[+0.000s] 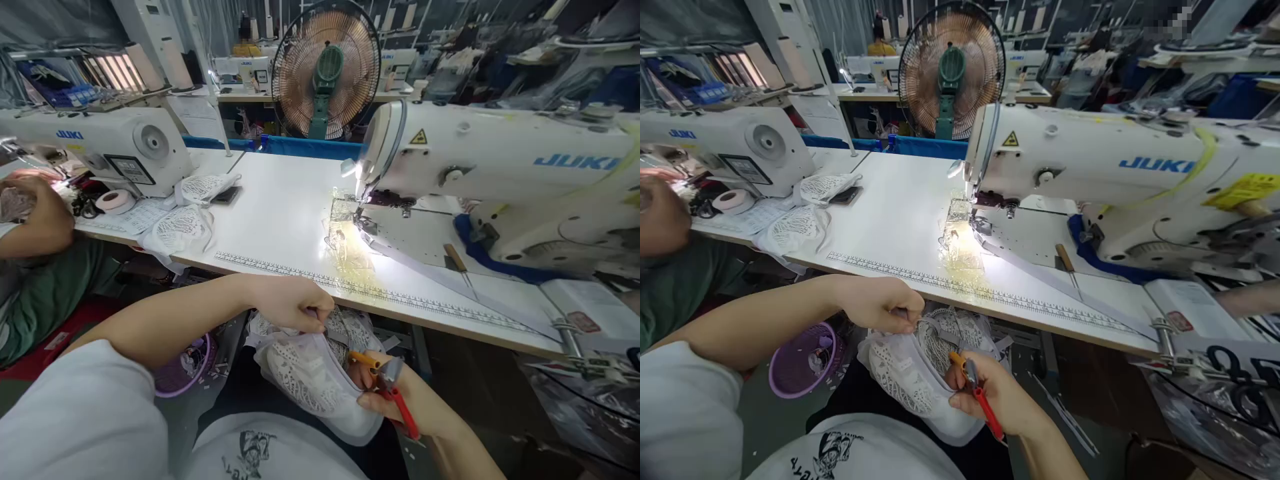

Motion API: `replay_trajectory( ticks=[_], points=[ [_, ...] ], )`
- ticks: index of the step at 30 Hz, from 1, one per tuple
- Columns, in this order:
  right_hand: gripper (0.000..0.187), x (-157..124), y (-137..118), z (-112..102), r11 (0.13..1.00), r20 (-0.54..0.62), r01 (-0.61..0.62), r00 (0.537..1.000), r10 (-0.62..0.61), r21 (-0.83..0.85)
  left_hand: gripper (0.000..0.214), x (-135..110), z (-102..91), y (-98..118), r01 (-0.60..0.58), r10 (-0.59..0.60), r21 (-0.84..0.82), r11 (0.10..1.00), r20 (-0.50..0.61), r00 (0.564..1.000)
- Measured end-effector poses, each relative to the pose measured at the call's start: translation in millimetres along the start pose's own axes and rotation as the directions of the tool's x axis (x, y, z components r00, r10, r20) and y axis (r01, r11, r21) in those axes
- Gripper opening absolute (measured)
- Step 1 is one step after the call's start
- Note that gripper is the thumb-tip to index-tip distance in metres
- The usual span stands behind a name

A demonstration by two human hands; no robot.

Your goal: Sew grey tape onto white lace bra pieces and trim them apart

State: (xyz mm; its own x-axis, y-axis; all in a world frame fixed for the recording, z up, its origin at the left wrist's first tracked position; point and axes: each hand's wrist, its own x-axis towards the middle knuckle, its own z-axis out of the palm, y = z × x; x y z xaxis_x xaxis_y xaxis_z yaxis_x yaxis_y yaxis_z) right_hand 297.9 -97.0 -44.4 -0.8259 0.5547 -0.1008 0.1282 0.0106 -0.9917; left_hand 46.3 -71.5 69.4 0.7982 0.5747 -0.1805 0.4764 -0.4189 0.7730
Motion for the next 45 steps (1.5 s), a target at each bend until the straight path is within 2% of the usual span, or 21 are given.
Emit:
replay_trajectory(
  ticks=[2, 4, 6, 11, 13, 14, 15, 17, 18, 19, 20, 22, 24, 27, 32, 34, 36, 38, 42, 45],
  points=[
    [0.023, 3.8, -5.0, -2.2, 0.990, -0.040, -0.061, 0.998, 0.056, -0.124, 0.022, 5.4, 0.2, 2.7, 0.022, -0.025, 0.052, 0.998, 0.053, 0.998],
    [0.023, 9.5, -13.7, 0.3, 0.978, -0.161, -0.085, 0.986, 0.054, -0.192, 0.023, 10.0, 0.8, 5.5, 0.046, -0.053, 0.093, 0.995, 0.074, 0.996],
    [0.023, 17.3, -22.9, 8.6, 0.978, -0.283, -0.063, 0.959, 0.004, -0.198, 0.023, 14.0, 1.3, 7.5, 0.074, -0.083, 0.119, 0.990, 0.073, 0.994],
    [0.024, 39.1, -34.9, 39.6, 0.974, -0.484, -0.046, 0.873, -0.069, -0.222, 0.018, 15.5, -0.3, 5.9, 0.126, -0.135, 0.152, 0.980, 0.055, 0.989],
    [0.024, 43.4, -33.5, 46.5, 0.974, -0.562, -0.050, 0.823, -0.084, -0.220, 0.011, 9.1, 1.9, 3.5, 0.129, -0.125, 0.157, 0.979, -0.035, 0.991],
    [0.025, 44.2, -31.9, 47.6, 0.979, -0.591, -0.043, 0.802, -0.086, -0.201, 0.010, 4.4, 5.1, 2.1, 0.130, -0.108, 0.155, 0.979, -0.143, 0.984],
    [0.026, 44.2, -30.1, 47.1, 0.983, -0.612, -0.031, 0.786, -0.087, -0.179, 0.015, -0.7, 9.8, 0.5, 0.137, -0.091, 0.145, 0.980, -0.287, 0.954],
    [0.028, 42.5, -26.8, 42.7, 0.987, -0.622, -0.004, 0.777, -0.096, -0.158, 0.020, -10.2, 24.0, -4.1, 0.150, -0.070, 0.096, 0.984, -0.568, 0.820],
    [0.028, 41.1, -25.6, 39.8, 0.986, -0.617, 0.005, 0.779, -0.107, -0.165, 0.014, -13.8, 32.8, -7.1, 0.148, -0.072, 0.064, 0.987, -0.650, 0.756],
    [0.027, 39.6, -24.9, 36.9, 0.983, -0.610, 0.013, 0.783, -0.123, -0.181, 0.009, -16.1, 42.3, -10.6, 0.126, -0.066, 0.038, 0.991, -0.686, 0.724],
    [0.025, 38.1, -24.5, 34.6, 0.979, -0.600, 0.021, 0.787, -0.141, -0.203, 0.007, -17.0, 51.9, -14.3, 0.082, -0.045, 0.021, 0.996, -0.699, 0.714],
    [0.022, 35.4, -24.6, 32.4, 0.968, -0.600, 0.030, 0.780, -0.179, -0.250, 0.009, -14.8, 69.7, -21.2, -0.024, 0.015, -0.003, 1.000, -0.703, 0.711],
    [0.021, 33.3, -24.7, 33.3, 0.951, -0.617, 0.022, 0.756, -0.217, -0.308, 0.009, -9.6, 83.4, -25.8, -0.084, 0.028, -0.041, 0.996, -0.728, 0.685],
    [0.020, 30.6, -23.4, 36.1, 0.910, -0.605, 0.032, 0.737, -0.301, -0.413, 0.004, -2.3, 94.7, -27.7, -0.058, -0.058, -0.127, 0.990, -0.752, 0.657],
    [0.019, 28.0, -20.1, 34.8, 0.799, -0.497, 0.093, 0.738, -0.456, -0.594, 0.014, 1.3, 99.7, -25.0, -0.006, -0.182, -0.257, 0.966, -0.701, 0.689],
    [0.019, 27.7, -19.7, 33.5, 0.787, -0.477, 0.110, 0.742, -0.472, -0.607, 0.014, 2.1, 100.5, -23.9, 0.026, -0.276, -0.353, 0.935, -0.680, 0.679],
    [0.019, 27.4, -19.5, 32.7, 0.814, -0.487, 0.116, 0.749, -0.448, -0.570, 0.011, 3.2, 101.1, -23.0, 0.055, -0.367, -0.444, 0.894, -0.658, 0.658],
    [0.019, 26.6, -18.6, 32.6, 0.853, -0.504, 0.110, 0.765, -0.401, -0.510, 0.013, 4.4, 101.4, -22.2, 0.068, -0.424, -0.515, 0.854, -0.615, 0.664],
    [0.021, 24.6, -13.1, 33.6, 0.925, -0.520, 0.101, 0.802, -0.293, -0.366, 0.014, 7.2, 101.7, -20.7, 0.051, -0.473, -0.627, 0.777, -0.528, 0.705],
    [0.022, 24.3, -8.8, 35.0, 0.970, -0.539, 0.095, 0.817, -0.206, -0.226, 0.013, 9.7, 103.4, -19.6, 0.017, -0.487, -0.659, 0.752, -0.539, 0.687]
  ],
)
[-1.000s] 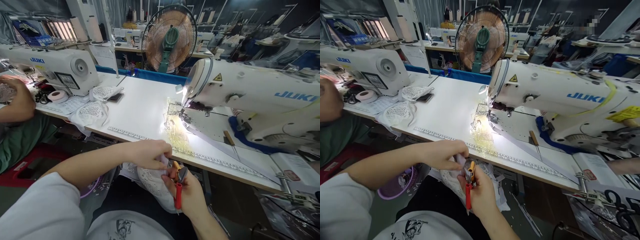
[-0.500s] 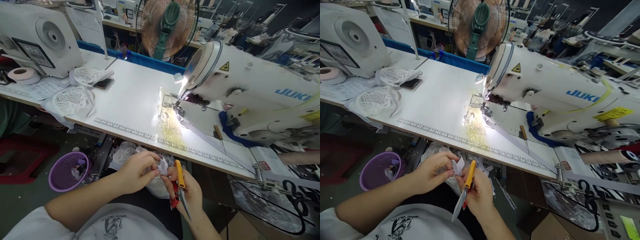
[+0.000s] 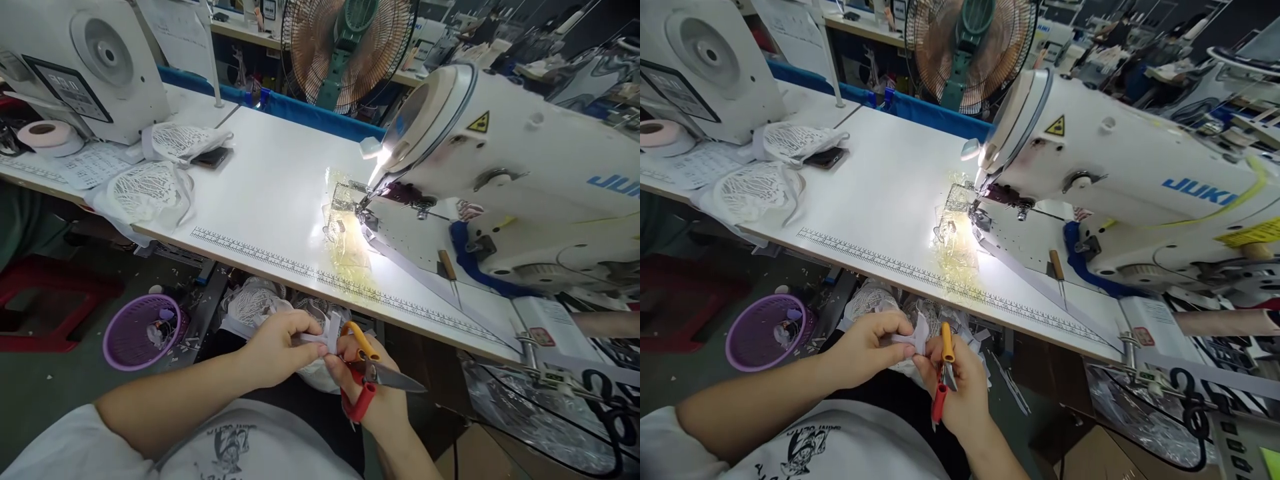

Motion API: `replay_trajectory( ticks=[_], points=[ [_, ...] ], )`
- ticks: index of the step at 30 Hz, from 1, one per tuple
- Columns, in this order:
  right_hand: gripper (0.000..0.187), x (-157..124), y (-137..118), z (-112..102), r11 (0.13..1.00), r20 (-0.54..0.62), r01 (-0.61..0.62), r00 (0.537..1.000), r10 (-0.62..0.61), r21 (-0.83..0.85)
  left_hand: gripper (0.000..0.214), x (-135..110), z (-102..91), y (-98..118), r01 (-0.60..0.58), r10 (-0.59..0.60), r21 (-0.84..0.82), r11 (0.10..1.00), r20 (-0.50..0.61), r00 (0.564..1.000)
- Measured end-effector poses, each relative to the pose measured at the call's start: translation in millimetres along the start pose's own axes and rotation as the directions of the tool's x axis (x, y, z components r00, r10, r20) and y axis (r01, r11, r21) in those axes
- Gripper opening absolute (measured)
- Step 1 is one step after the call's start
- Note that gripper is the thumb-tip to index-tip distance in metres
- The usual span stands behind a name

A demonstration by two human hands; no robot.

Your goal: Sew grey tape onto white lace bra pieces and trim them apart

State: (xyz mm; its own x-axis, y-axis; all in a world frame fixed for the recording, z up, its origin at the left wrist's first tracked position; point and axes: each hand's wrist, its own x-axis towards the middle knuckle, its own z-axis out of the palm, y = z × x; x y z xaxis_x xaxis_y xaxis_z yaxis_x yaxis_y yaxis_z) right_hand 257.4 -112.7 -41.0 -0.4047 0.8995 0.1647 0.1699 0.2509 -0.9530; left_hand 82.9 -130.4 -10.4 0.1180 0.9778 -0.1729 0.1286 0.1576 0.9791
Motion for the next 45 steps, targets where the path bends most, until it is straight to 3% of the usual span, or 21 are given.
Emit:
replay_trajectory(
  ticks=[6, 14, 18, 26, 30, 34, 38, 41, 45],
  points=[
    [0.023, 4.8, -3.2, 1.1, 0.984, 0.037, -0.131, 0.991, 0.128, 0.118, 0.013, -0.8, 7.6, -2.9, -0.067, 0.064, -0.037, 0.997, -0.092, 0.994],
    [0.023, 6.2, -6.5, 4.4, 0.984, 0.029, -0.168, 0.986, 0.167, 0.061, 0.017, 3.1, 8.0, -8.9, 0.086, -0.100, -0.151, 0.985, -0.084, 0.991],
    [0.021, 3.3, -5.8, 8.2, 0.980, 0.023, -0.195, 0.981, 0.195, 0.031, 0.017, 4.3, 7.8, -10.6, 0.100, -0.116, -0.147, 0.984, -0.109, 0.987],
    [0.029, 10.9, -9.8, 11.8, 0.919, 0.067, -0.301, 0.953, 0.294, 0.256, 0.021, 1.3, 4.9, -14.1, 0.061, -0.067, -0.098, 0.993, -0.061, 0.996],
    [0.031, 10.0, -9.2, 14.4, 0.900, 0.079, -0.334, 0.942, 0.325, 0.279, 0.023, 1.8, 6.0, -17.0, 0.116, -0.125, -0.169, 0.979, -0.043, 0.991],
    [0.030, 12.8, -11.8, 0.3, 0.927, 0.224, -0.344, 0.925, 0.307, 0.150, 0.026, 3.1, 7.4, -17.0, 0.181, -0.191, -0.268, 0.946, -0.012, 0.981],
    [0.029, 16.6, -11.5, -36.0, 0.975, 0.405, -0.151, 0.891, 0.206, -0.165, 0.026, 3.8, 4.8, -12.9, 0.228, -0.240, -0.285, 0.931, -0.007, 0.971],
    [0.025, 17.0, -10.9, -58.9, 0.887, 0.462, -0.043, 0.841, 0.281, -0.460, 0.024, 3.9, 2.0, -9.7, 0.234, -0.241, -0.259, 0.937, 0.003, 0.970],
    [0.030, 15.3, -15.7, -65.4, 0.700, 0.434, 0.043, 0.811, 0.392, -0.713, 0.022, 4.5, 0.3, -7.7, 0.235, -0.237, -0.203, 0.951, 0.013, 0.971]
  ],
)
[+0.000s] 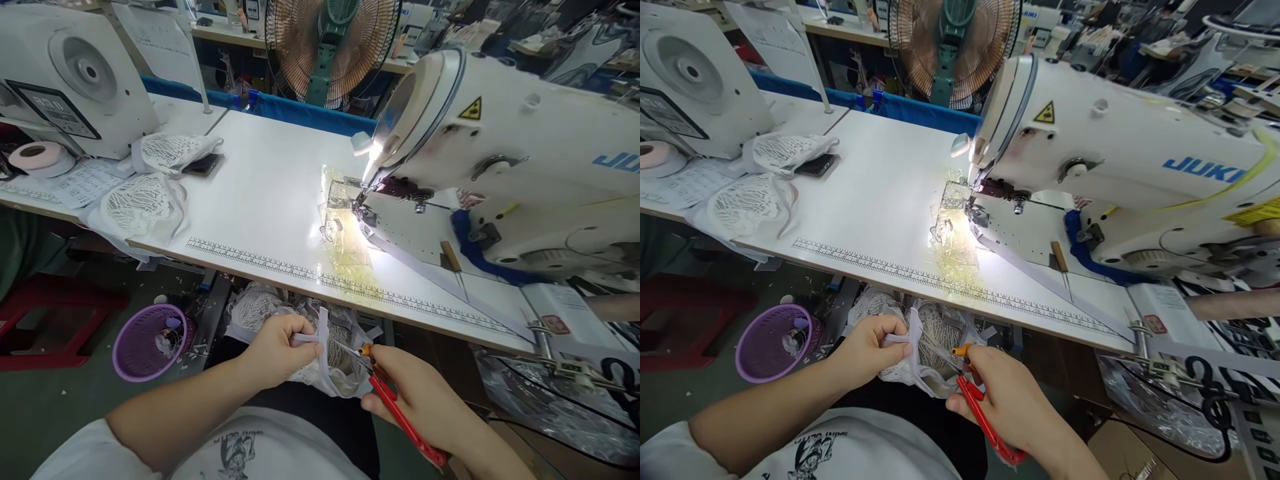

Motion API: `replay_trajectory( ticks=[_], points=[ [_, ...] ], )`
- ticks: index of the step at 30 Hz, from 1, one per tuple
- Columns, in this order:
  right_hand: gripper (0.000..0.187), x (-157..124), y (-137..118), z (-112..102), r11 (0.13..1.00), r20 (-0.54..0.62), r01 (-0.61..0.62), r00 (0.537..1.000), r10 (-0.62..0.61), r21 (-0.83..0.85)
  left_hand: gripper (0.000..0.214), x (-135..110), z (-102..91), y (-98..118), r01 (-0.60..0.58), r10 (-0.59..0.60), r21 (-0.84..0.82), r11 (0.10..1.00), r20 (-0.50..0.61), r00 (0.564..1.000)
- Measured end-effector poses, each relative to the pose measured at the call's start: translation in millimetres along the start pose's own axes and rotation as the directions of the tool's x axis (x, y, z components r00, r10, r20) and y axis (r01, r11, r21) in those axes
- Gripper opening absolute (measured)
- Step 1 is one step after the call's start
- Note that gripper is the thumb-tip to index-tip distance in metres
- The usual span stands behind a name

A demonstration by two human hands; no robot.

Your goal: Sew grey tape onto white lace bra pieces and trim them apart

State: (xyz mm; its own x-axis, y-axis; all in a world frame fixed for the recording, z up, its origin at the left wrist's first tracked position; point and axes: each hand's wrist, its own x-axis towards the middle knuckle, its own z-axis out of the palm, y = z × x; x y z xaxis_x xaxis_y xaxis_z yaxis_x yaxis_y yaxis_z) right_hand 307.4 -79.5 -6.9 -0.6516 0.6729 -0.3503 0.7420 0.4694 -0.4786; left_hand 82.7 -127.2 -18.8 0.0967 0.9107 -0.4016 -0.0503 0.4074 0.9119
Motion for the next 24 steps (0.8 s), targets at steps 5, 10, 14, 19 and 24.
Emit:
replay_trajectory(
  ticks=[5, 10, 14, 19, 24],
  points=[
    [0.038, -1.7, -9.0, 2.5, 0.986, -0.071, 0.021, 0.997, -0.033, -0.166, 0.023, 2.1, -1.3, -0.8, 0.009, -0.009, 0.023, 1.000, 0.005, 1.000],
    [0.042, -3.7, -8.4, 4.6, 0.970, -0.121, 0.010, 0.992, -0.040, -0.243, 0.025, 4.3, -3.1, -1.0, 0.040, -0.041, 0.023, 0.999, 0.023, 0.999],
    [0.039, -3.7, -10.5, 2.9, 0.974, -0.047, 0.001, 0.999, -0.012, -0.226, 0.025, 4.7, -2.3, 1.8, 0.104, -0.103, -0.029, 0.994, 0.048, 0.994],
    [0.038, -5.8, -15.2, 4.0, 0.974, 0.008, -0.006, 1.000, 0.008, -0.228, 0.025, 5.0, -2.3, 3.7, 0.116, -0.112, -0.087, 0.989, 0.056, 0.992],
    [0.038, -8.6, -15.2, 7.5, 0.966, -0.017, 0.001, 1.000, -0.006, -0.259, 0.022, 6.0, -3.3, 3.4, 0.127, -0.119, -0.126, 0.984, 0.070, 0.990]
  ],
)
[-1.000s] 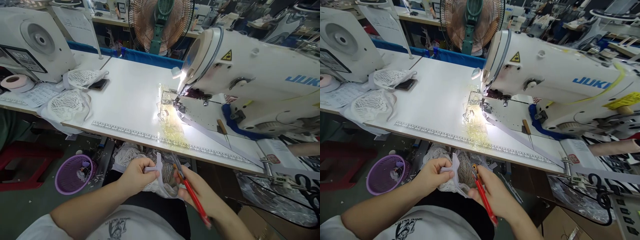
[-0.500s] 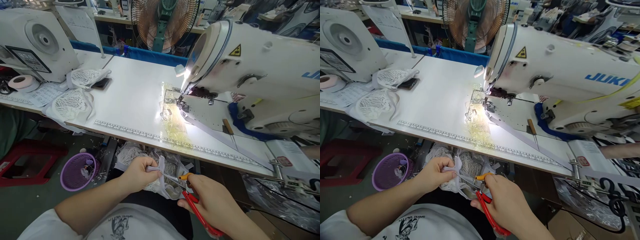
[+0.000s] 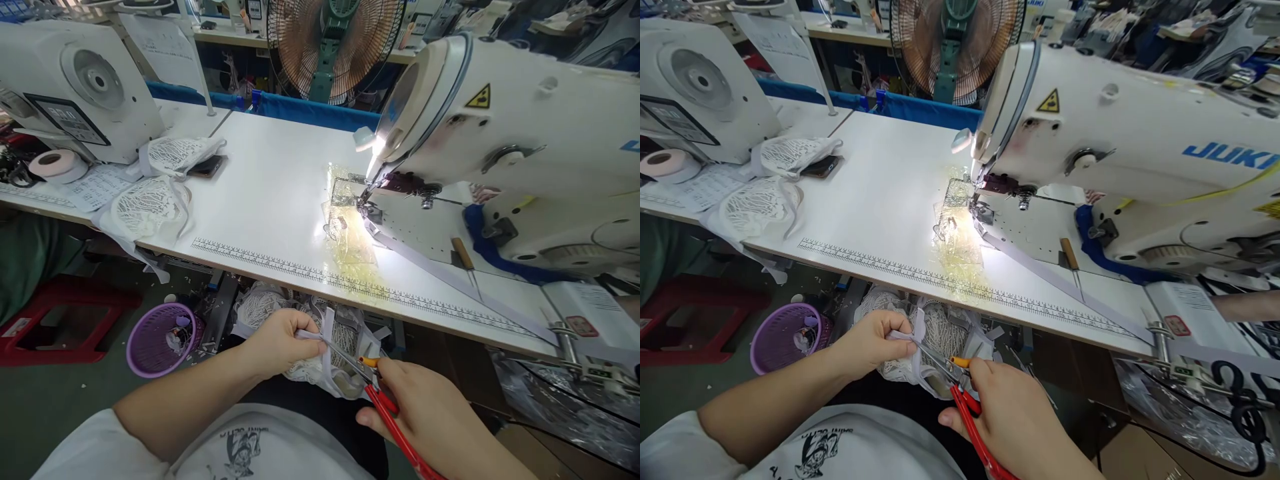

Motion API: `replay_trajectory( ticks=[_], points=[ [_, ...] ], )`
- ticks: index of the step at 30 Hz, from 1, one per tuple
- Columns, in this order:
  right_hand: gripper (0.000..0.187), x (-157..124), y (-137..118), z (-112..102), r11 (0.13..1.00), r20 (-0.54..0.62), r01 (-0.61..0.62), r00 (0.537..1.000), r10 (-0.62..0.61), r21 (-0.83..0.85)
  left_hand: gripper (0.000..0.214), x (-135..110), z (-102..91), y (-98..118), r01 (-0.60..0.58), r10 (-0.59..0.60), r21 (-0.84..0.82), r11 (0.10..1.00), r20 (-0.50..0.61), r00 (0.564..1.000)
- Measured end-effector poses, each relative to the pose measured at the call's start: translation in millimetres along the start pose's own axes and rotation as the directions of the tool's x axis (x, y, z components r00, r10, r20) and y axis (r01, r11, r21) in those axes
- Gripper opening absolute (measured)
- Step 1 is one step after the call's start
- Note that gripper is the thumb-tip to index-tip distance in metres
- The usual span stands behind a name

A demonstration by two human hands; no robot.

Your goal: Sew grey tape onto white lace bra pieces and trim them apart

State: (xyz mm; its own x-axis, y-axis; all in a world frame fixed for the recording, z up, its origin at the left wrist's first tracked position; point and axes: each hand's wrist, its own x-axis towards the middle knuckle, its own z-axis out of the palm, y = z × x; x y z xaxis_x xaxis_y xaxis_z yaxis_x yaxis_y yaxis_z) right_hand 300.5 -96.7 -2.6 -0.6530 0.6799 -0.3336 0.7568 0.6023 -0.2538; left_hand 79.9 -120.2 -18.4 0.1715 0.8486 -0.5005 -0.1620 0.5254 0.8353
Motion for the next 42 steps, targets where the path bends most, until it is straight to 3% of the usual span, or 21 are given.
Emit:
replay_trajectory(
  ticks=[8, 22, 35, 42],
  points=[
    [0.040, -1.1, -1.4, 2.0, 0.998, -0.081, 0.042, 0.996, -0.045, -0.037, 0.019, 0.8, -0.7, 3.8, 0.013, -0.013, 0.059, 0.998, 0.004, 1.000],
    [0.046, -1.8, -0.7, -2.7, 0.999, 0.062, -0.005, 0.998, 0.003, 0.035, 0.019, 1.4, 1.9, 6.8, 0.021, -0.021, 0.092, 0.996, 0.005, 1.000],
    [0.043, -1.9, 8.1, 5.6, 0.998, -0.042, 0.045, 0.998, -0.043, 0.052, 0.022, 4.0, 0.5, 4.6, 0.034, -0.035, 0.015, 0.999, 0.023, 0.999],
    [0.040, 0.2, 10.4, 13.8, 0.988, 0.001, 0.006, 1.000, -0.006, 0.152, 0.024, 6.6, -1.1, 2.4, 0.005, -0.005, -0.001, 1.000, 0.045, 0.999]
  ],
)
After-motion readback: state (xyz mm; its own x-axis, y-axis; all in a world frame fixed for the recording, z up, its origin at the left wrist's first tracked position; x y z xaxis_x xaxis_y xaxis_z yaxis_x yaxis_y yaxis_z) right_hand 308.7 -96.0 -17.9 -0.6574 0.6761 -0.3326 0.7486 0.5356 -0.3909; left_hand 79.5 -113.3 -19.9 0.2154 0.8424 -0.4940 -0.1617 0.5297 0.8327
